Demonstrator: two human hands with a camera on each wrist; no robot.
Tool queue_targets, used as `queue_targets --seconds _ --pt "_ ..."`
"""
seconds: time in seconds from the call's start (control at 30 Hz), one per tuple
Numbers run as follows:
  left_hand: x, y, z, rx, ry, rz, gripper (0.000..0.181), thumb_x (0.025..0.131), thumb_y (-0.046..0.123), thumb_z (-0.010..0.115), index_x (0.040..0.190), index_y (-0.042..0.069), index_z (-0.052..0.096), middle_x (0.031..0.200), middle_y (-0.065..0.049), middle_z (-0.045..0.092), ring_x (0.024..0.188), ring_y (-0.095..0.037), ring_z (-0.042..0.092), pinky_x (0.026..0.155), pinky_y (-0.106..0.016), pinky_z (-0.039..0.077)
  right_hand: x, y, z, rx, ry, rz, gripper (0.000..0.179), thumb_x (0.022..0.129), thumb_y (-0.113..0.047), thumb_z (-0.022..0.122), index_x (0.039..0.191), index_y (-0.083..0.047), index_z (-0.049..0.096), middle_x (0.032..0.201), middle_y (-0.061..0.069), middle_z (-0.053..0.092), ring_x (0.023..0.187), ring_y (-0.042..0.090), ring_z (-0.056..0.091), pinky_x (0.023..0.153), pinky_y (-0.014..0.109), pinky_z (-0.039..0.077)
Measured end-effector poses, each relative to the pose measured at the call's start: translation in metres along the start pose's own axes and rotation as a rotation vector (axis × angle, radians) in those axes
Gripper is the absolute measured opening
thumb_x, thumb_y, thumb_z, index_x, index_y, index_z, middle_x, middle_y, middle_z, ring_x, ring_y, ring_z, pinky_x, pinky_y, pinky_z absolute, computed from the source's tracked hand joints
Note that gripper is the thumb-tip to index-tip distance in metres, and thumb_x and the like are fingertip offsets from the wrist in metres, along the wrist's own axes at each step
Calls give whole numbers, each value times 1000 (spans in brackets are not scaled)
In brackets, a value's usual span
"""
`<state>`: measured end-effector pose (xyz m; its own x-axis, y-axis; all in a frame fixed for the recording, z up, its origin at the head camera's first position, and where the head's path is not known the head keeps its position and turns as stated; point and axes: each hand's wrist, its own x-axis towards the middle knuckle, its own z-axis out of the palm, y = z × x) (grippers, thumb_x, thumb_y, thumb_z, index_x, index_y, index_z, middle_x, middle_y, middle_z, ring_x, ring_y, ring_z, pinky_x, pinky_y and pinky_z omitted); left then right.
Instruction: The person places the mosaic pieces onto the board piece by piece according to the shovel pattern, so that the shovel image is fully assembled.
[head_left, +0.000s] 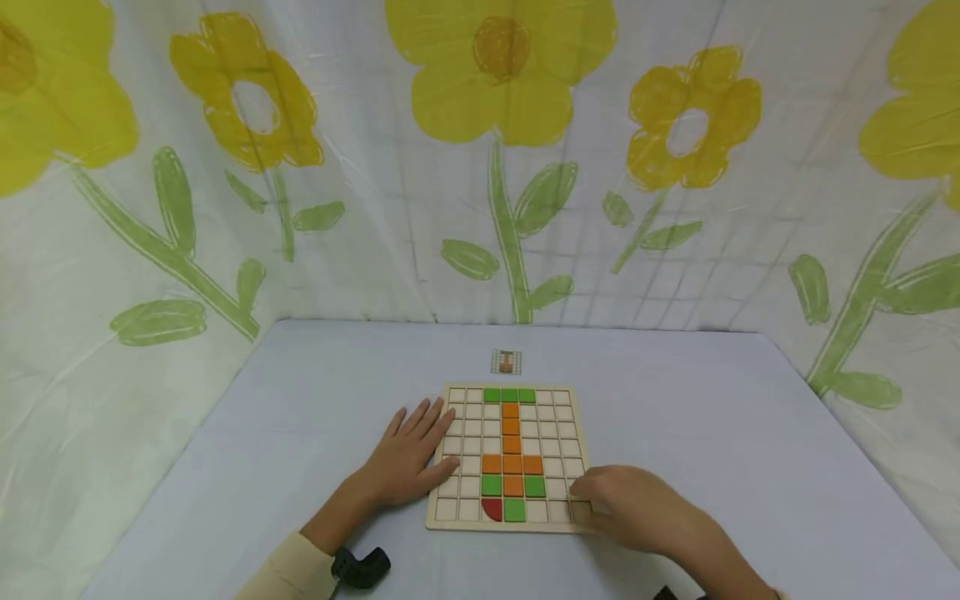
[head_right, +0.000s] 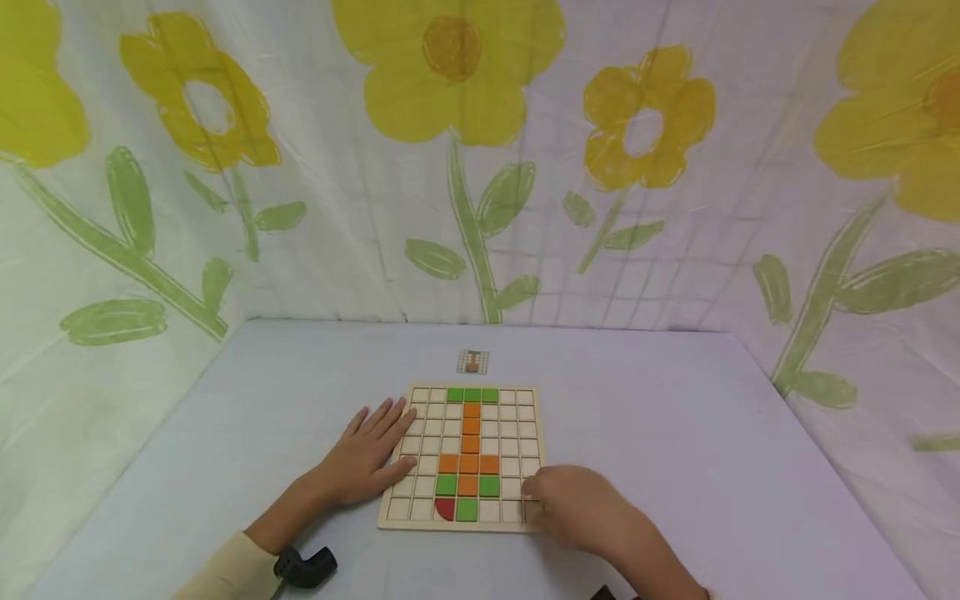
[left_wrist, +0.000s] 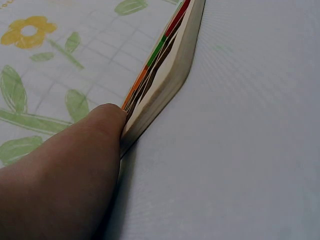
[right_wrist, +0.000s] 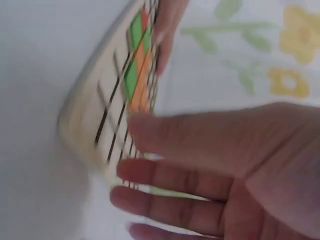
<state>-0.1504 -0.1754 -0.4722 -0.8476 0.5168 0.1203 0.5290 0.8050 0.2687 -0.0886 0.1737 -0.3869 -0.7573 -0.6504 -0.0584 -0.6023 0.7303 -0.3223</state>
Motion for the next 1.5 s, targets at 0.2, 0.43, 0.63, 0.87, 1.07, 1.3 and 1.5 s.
queue_targets --seconds 0.2,0.43,0.63,0.87,1.07,1.3,1.5 --pt "2 2 -2 1 -5 -10 78 101 61 38 161 11 24 166 -11 15 152 -31 10 118 -56 5 -3 42 0 -92 58 232 26 76 9 78 75 -11 62 74 -5 53 64 13 47 57 29 42" --pt "2 2 -5 -2 4 7 78 102 59 40 160 10 25 165 -13 17 152 -33 12 117 -58 7 -2 55 4 -50 65 243 34 77 11 76 71 -15 55 71 -6 45 62 12 42 56 27 39" --pt "0 2 -5 -17 13 12 77 102 57 41 160 9 27 165 -14 18 151 -34 14 117 -59 7 0 55 1 16 45 239 31 73 12 77 72 -13 61 75 -6 48 65 12 45 58 28 42" --pt "-1 2 -3 -10 12 6 77 102 58 40 160 9 27 165 -13 18 151 -34 14 117 -59 8 1 53 2 11 30 232 30 74 9 79 76 -14 60 74 -6 48 66 12 45 59 29 42" --pt "-2 3 -3 -12 13 5 77 102 58 40 160 9 27 165 -13 18 151 -34 15 117 -59 9 0 54 2 -13 38 204 29 74 5 82 77 -14 60 74 -8 47 65 11 44 58 28 41" --pt "-2 3 -3 -7 12 7 77 102 57 41 160 9 26 165 -13 18 151 -34 14 117 -58 8 -1 55 2 -8 47 158 28 74 6 80 75 -14 61 74 -8 47 64 9 43 57 26 40" --pt "-1 2 -3 1 6 2 77 102 58 40 160 10 25 165 -12 17 151 -33 14 117 -57 8 1 52 2 -21 33 196 25 75 5 79 77 -13 62 75 -7 49 66 11 45 58 28 43"
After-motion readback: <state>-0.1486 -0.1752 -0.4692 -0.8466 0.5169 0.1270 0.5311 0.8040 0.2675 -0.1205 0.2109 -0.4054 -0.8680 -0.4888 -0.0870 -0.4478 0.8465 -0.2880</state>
